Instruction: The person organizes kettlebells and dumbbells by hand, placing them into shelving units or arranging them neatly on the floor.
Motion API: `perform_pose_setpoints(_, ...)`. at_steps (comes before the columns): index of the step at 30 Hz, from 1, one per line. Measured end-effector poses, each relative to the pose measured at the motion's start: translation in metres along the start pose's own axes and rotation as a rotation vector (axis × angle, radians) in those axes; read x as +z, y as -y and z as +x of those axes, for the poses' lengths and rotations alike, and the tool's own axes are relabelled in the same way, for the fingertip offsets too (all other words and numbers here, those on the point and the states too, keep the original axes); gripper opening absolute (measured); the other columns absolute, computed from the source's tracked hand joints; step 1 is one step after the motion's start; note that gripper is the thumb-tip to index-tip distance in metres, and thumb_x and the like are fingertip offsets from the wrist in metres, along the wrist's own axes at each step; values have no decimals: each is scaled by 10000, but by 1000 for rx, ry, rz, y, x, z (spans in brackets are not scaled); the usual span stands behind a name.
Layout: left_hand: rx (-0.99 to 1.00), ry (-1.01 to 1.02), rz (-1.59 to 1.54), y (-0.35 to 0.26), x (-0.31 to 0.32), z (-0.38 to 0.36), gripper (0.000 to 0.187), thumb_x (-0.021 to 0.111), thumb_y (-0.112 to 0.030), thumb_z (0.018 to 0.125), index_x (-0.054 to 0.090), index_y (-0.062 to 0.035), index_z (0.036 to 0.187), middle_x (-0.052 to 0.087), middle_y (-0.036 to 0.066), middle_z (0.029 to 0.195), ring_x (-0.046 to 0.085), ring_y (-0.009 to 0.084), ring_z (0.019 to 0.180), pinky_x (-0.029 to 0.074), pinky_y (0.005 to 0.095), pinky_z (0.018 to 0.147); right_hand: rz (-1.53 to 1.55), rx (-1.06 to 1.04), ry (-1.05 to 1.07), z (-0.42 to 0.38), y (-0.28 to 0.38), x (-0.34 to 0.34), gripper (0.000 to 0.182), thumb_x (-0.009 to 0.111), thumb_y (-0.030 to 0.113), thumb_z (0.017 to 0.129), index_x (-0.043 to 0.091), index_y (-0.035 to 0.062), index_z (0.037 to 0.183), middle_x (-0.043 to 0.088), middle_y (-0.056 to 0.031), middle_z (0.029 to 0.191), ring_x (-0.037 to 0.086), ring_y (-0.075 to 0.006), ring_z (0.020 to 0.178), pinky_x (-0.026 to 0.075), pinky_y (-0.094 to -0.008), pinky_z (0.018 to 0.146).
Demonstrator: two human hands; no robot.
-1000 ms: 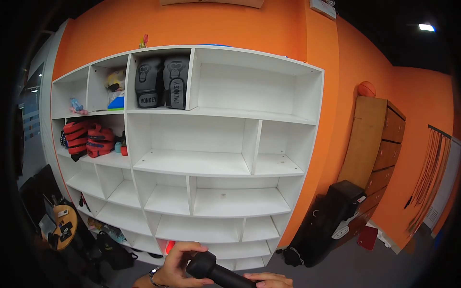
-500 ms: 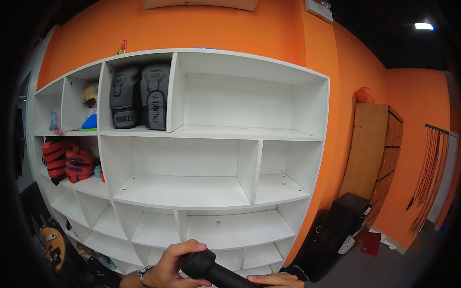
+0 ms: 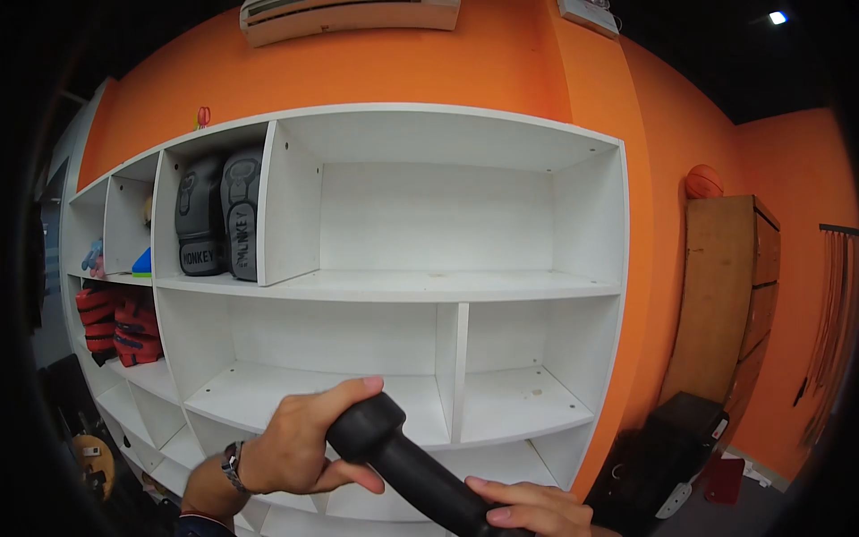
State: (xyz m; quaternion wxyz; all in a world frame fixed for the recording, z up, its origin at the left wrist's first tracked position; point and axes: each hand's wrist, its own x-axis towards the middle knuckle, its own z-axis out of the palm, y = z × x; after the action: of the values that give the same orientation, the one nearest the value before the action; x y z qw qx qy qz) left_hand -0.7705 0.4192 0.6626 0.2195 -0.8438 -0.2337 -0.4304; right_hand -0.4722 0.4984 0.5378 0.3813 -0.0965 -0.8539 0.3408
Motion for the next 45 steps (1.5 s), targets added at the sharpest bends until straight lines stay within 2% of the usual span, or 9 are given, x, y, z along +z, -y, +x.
perform_pose_setpoints(5,31,55,281,23,-18,33,858,807,-436,731,442,30,1352,658,156,953,668,290,788,535,336,682,339,299,-95,66,31,-29,654,675,232,877,398,-2,1420,603,-150,1148,662,-162,888,560,-275,734)
perform_pose_setpoints(7,57,34,354,31,-27,44,791,790,-414,747,481,21,1330,639,136,903,625,264,720,504,345,634,-327,-763,-214,94,37,-22,532,623,74,895,437,14,1390,583,-129,1177,651,-184,871,557,-295,725)
perform_pose_setpoints(9,139,14,439,45,-34,53,744,781,-394,757,505,14,1315,639,129,898,618,259,715,502,345,630,-368,-810,-246,115,42,-28,725,802,257,761,457,-31,1330,594,-243,1215,646,-267,1034,535,-332,862)
perform_pose_setpoints(11,144,10,490,54,-41,59,625,760,-309,783,543,-52,1310,627,109,892,609,265,744,502,349,644,-263,-795,-279,143,67,-16,886,876,416,612,481,-78,1232,573,-363,1225,626,-346,1135,517,-365,949)
perform_pose_setpoints(15,-45,27,479,75,-56,69,482,717,-152,830,580,-171,1292,601,122,965,602,298,874,505,371,747,-195,-680,-307,173,60,-28,821,940,283,602,552,-79,1229,628,-296,1201,644,-320,1124,508,-370,958)
perform_pose_setpoints(25,-291,160,-35,182,-64,86,297,580,-110,967,599,-113,1263,665,64,1031,585,153,840,506,323,760,-183,-504,-380,265,60,-19,506,849,103,751,608,-43,1172,658,-115,977,662,-164,872,549,-286,821)
perform_pose_setpoints(31,-587,256,-112,241,-58,92,287,556,-166,979,618,-101,1251,699,106,972,645,235,881,494,365,815,-80,-254,-341,321,57,-30,378,802,149,813,647,-44,1098,661,-90,878,640,-135,784,523,-273,727)
perform_pose_setpoints(35,-255,235,109,280,-50,80,342,520,-174,1000,572,-96,1329,687,145,1093,633,283,1022,478,393,896,-117,-204,-303,343,50,-32,323,793,178,824,680,-39,1034,673,-84,831,645,-141,733,511,-279,719)
perform_pose_setpoints(45,-318,306,365,307,-37,58,284,540,-217,980,631,-172,1245,695,149,926,647,324,883,491,436,796,-248,-113,-273,372,19,-22,363,841,283,771,714,-10,943,682,-91,767,661,-128,674,547,-264,632)
